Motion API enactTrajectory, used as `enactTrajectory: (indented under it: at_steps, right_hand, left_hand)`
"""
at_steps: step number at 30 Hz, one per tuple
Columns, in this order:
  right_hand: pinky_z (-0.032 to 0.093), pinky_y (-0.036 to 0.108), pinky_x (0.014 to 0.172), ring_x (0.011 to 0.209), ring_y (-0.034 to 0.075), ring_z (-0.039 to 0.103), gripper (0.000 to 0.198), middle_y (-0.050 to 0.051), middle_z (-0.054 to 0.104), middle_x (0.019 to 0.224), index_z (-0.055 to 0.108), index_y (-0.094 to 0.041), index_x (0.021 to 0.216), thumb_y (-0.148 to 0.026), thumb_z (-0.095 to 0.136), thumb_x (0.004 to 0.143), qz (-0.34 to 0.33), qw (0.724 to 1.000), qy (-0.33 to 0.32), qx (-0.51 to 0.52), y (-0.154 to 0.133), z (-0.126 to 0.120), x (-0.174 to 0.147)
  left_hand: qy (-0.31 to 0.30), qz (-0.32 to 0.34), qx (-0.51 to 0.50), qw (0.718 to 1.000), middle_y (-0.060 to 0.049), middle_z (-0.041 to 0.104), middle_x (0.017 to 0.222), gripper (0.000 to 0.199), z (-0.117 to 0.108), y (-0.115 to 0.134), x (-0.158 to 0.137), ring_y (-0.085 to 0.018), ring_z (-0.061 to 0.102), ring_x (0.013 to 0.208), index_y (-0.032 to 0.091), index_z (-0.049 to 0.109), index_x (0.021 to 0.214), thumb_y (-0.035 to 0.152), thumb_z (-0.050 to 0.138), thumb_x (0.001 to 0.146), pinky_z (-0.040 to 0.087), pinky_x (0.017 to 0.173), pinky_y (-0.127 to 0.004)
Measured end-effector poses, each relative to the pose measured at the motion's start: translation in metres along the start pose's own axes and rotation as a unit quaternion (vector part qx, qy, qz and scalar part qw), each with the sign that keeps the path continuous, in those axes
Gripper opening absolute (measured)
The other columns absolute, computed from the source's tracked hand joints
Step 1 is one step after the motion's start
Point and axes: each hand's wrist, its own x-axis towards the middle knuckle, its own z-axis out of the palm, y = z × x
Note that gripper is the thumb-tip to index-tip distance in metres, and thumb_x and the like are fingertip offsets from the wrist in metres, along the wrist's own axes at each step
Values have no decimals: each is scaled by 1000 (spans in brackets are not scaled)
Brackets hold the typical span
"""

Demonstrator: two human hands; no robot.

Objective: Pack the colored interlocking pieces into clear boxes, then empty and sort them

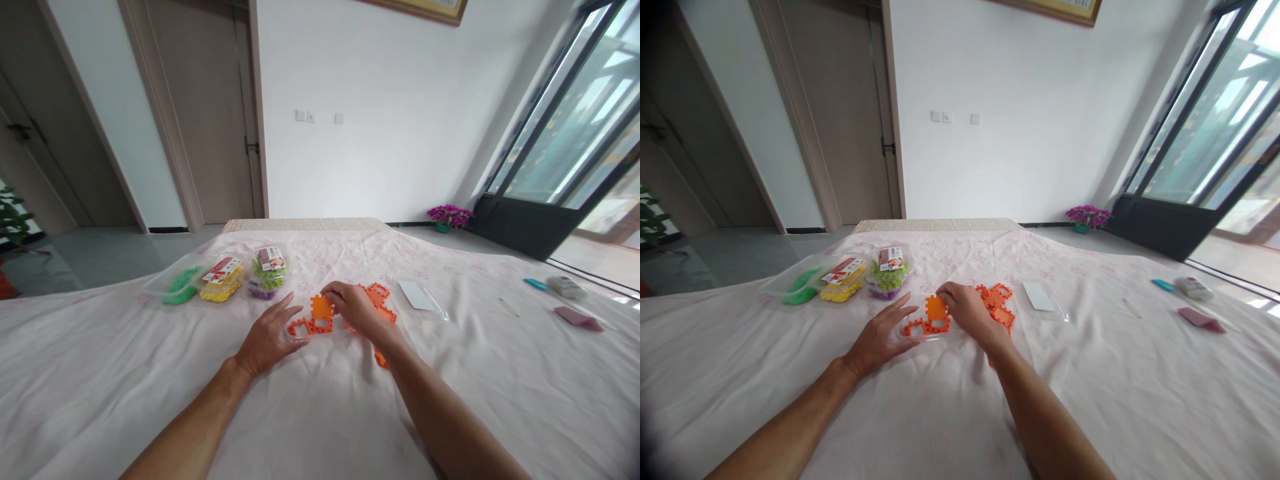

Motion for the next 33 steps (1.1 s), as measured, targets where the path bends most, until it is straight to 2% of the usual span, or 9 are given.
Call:
enactTrajectory:
  at_steps: [3, 6, 12, 18, 23, 29, 33]
  right_hand:
    - [46, 23, 73, 80, 15, 67, 26, 3, 75, 92, 72, -21, 98, -23, 46, 92, -30, 998, -29, -36, -10, 7, -2]
    - [45, 23, 75, 82, 16, 67, 27, 5, 75, 92, 73, -20, 96, -19, 47, 90, -26, 997, -51, -54, -13, 12, -2]
    - [44, 22, 70, 75, 14, 67, 28, 3, 76, 85, 76, -21, 95, -17, 49, 88, -20, 993, -90, -69, -9, 23, 0]
    - [44, 22, 76, 90, 16, 68, 33, 3, 77, 101, 75, -24, 105, -16, 53, 83, -29, 989, -109, -100, -9, 27, -1]
    - [46, 21, 77, 92, 16, 70, 39, 3, 76, 105, 73, -24, 112, -13, 49, 84, -28, 981, -153, -114, -12, 25, -3]
    - [47, 24, 85, 102, 19, 69, 37, 7, 74, 112, 71, -23, 118, -18, 47, 90, -33, 979, -128, -154, -11, 26, -2]
    - [47, 24, 84, 98, 18, 69, 33, 4, 76, 107, 74, -23, 111, -18, 47, 91, -24, 990, -62, -123, -7, 9, 3]
  left_hand:
    - [-5, 14, 9, 1000, -18, 49, 146, 63, 2, 3, 1, -30, 50, 133, 18, 56, 129, 58, 66, 81, 44, 110, -44]
    - [2, 10, 8, 1000, -19, 50, 145, 67, 3, 5, 1, -30, 52, 131, 17, 54, 129, 60, 67, 79, 46, 108, -45]
    - [8, 30, -4, 1000, -16, 49, 146, 69, 5, 7, 2, -28, 52, 131, 20, 52, 131, 61, 67, 78, 46, 108, -44]
    - [1, 39, 10, 999, -17, 49, 146, 57, 4, 9, 3, -30, 54, 128, 20, 64, 118, 61, 66, 79, 47, 107, -45]
    - [-14, 40, 24, 999, -15, 47, 148, 45, 2, 12, 3, -31, 57, 124, 23, 72, 104, 60, 64, 81, 48, 104, -47]
    - [-12, 44, 27, 999, -13, 54, 143, 37, 1, 13, 5, -30, 57, 124, 22, 74, 95, 56, 66, 82, 48, 105, -46]
    - [3, 58, 35, 998, -13, 55, 141, 30, 2, 12, 4, -30, 58, 122, 22, 73, 86, 52, 68, 82, 49, 102, -47]
